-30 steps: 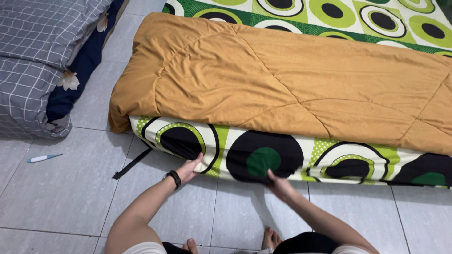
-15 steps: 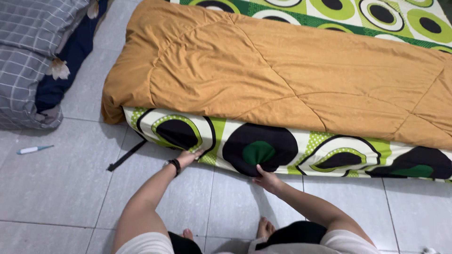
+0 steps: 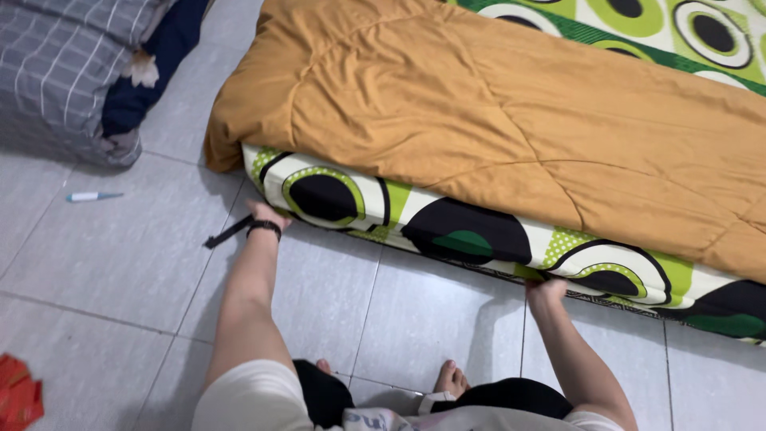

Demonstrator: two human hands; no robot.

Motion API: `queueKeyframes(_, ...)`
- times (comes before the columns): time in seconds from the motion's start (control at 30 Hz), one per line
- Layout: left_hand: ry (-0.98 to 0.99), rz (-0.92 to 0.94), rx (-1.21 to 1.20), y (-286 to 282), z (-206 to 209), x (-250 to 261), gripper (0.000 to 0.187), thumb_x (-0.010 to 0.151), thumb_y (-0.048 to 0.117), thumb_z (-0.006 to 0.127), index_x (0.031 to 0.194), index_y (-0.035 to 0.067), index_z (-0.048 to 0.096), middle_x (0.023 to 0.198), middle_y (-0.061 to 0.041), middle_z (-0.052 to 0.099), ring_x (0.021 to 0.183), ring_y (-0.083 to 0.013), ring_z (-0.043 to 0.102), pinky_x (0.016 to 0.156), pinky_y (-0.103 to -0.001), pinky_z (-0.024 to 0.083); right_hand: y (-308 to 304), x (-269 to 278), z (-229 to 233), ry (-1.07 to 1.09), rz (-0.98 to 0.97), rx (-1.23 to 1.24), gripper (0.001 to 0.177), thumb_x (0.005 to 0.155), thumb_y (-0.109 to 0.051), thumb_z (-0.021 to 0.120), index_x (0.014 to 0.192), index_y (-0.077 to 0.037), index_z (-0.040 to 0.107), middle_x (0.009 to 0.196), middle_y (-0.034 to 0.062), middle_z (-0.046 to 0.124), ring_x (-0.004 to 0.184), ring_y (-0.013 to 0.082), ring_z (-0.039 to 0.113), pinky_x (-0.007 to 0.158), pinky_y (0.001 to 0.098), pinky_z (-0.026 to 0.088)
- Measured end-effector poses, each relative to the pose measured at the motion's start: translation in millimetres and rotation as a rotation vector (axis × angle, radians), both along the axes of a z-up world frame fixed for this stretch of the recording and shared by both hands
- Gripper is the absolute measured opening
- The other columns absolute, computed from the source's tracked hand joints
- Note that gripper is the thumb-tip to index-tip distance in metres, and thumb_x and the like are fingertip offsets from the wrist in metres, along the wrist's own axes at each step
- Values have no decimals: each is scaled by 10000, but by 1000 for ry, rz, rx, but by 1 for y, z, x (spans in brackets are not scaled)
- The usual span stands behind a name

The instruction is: The person makes a bed by first arranging a long brown bolster pillow and then spreading a brown duvet over a patterned mattress. They smooth the duvet and tuck the edges under the mattress using elastic straps.

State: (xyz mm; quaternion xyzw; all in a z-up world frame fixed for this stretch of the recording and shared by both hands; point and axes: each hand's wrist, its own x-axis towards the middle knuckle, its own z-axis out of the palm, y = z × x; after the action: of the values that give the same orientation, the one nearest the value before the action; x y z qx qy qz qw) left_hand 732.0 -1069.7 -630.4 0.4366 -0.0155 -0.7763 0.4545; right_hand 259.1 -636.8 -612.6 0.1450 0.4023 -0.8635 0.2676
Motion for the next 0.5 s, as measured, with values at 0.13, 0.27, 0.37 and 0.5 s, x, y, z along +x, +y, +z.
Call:
queueKeyframes(0.13,-188,12,-49,9,-18,7,573,908,489,339,1240,68,539,1325,-120,546,1191,-314,521,936,-484,419,14,-14,12,133,31,-11,592,964,-541,316,1389,-184,520,1420,44,549,1259,275,547,998,461,495)
queueKeyframes(0.27,-562,-28,-100,-5,-30,12,508,911,407,467,1171,-14,583,1226,-157,612,1103,-313,585,882,-441,452,14,-1,7,69,-91,372,614,984,-528,289,1396,-123,496,1435,77,535,1244,277,564,990,449,509)
queueKeyframes(0.37,-772,-52,-121,-11,-38,10,471,914,345,563,1119,-75,615,1152,-185,662,1037,-312,633,842,-410,476,13,23,-9,118,-109,848,619,1050,-501,332,1349,4,528,1370,169,594,1202,302,600,975,415,514)
queueKeyframes(0.5,-987,-61,-132,-8,-47,0,436,925,286,550,1064,-119,636,1084,-254,684,982,-353,662,823,-434,474,-1,31,-21,126,-136,1158,626,1080,-481,367,1296,75,558,1304,221,636,1131,321,630,924,403,520)
